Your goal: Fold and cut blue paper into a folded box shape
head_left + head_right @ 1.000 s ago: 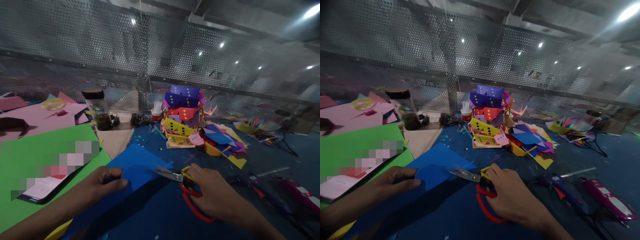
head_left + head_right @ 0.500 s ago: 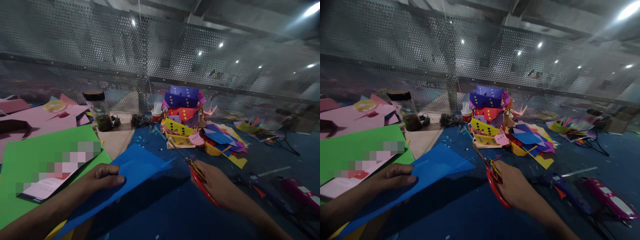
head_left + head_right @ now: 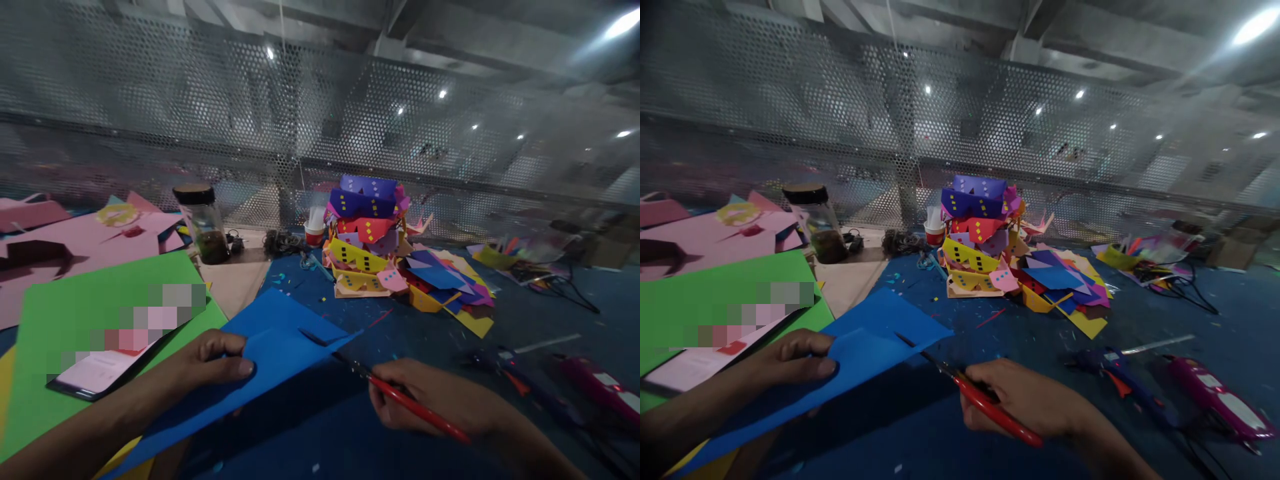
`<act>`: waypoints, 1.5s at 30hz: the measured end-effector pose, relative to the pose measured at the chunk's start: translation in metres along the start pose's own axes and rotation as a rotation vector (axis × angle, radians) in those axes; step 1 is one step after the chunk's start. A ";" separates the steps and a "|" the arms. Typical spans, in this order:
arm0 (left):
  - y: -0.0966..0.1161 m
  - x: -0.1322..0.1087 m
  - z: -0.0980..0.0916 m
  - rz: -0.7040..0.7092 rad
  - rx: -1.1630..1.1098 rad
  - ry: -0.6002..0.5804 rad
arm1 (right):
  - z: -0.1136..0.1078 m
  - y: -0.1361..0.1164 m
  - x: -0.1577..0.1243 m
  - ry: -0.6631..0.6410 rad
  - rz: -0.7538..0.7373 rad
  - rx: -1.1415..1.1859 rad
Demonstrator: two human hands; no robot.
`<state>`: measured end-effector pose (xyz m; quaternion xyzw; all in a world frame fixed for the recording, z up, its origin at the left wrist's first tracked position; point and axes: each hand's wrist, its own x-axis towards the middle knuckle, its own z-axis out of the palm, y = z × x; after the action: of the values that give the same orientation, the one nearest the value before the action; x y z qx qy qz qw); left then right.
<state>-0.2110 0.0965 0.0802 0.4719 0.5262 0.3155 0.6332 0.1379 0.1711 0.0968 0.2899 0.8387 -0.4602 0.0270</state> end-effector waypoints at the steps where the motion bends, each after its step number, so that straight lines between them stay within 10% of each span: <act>1: 0.000 0.000 0.000 -0.001 -0.003 -0.007 | 0.000 0.000 0.000 -0.003 -0.016 -0.011; 45: -0.010 0.004 -0.006 -0.027 -0.007 -0.127 | 0.003 -0.005 -0.002 -0.026 -0.056 0.008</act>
<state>-0.2165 0.0983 0.0694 0.4816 0.4901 0.2779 0.6713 0.1365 0.1653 0.0993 0.2604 0.8442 -0.4678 0.0236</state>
